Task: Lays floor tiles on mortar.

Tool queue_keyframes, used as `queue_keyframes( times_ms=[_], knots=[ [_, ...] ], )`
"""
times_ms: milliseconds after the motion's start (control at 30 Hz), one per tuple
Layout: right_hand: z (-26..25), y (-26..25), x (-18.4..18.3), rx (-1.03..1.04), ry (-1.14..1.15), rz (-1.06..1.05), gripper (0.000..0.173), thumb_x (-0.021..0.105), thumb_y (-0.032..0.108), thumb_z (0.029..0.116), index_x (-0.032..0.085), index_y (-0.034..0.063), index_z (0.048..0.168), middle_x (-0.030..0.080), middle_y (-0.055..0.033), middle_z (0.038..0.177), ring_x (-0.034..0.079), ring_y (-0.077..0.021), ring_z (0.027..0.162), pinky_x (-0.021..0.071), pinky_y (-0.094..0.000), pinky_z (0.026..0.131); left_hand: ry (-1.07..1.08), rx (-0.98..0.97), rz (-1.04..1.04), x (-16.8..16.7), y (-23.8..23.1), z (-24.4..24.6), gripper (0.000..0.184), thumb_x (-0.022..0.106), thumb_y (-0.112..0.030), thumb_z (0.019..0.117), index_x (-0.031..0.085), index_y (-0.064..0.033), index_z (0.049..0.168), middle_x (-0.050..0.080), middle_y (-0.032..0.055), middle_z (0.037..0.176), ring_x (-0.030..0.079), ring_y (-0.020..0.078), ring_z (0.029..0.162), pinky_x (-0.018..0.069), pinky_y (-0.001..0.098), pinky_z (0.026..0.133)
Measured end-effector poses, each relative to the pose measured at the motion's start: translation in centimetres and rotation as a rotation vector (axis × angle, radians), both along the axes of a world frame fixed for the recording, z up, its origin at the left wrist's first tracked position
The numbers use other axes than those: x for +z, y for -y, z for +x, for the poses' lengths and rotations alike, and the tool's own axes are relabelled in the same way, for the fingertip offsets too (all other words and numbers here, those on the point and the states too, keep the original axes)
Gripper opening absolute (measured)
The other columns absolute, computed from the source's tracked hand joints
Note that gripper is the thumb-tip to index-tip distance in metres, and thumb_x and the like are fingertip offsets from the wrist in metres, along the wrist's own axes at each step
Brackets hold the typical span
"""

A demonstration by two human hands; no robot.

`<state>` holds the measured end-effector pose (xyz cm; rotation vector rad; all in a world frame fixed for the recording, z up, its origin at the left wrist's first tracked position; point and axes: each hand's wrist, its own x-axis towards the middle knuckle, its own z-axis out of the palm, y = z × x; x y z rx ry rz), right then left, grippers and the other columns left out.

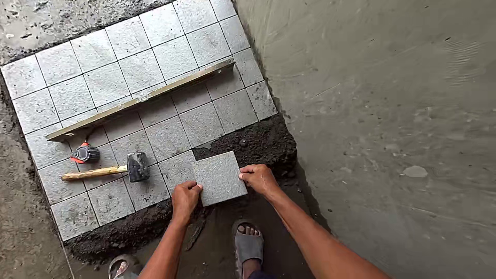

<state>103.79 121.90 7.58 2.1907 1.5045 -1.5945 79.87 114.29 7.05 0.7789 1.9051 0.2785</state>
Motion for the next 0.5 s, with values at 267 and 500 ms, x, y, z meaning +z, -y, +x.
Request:
queue_keyframes(
  times_ms=[267, 500],
  knots=[
    [-0.1, -6.1, -7.4, 0.113, 0.012, 0.111, 0.016, 0.067, 0.018, 0.0980, 0.079, 0.0124, 0.107, 0.076, -0.0112, 0.099, 0.073, -0.0276, 0.091, 0.0561, -0.0550, 0.088, -0.032, 0.103, 0.039, -7.6, -4.8, 1.0, 0.014, 0.069, -0.020, 0.0976, 0.079, -0.0100, 0.102, 0.076, 0.0080, 0.088, 0.073, 0.0207, 0.076, 0.0610, 0.0476, 0.075],
    [-0.2, -6.2, -8.8, 0.116, 0.018, 0.207, 0.014, 0.068, 0.017, 0.0980, 0.080, 0.0114, 0.103, 0.076, -0.0106, 0.093, 0.073, -0.0264, 0.084, 0.0573, -0.0548, 0.083, -0.148, 0.089, 0.112, -8.6, -4.8, 1.4, 0.011, 0.072, -0.020, 0.0957, 0.079, -0.0114, 0.094, 0.075, 0.0059, 0.085, 0.071, 0.0201, 0.076, 0.0583, 0.0488, 0.074]
  ],
)
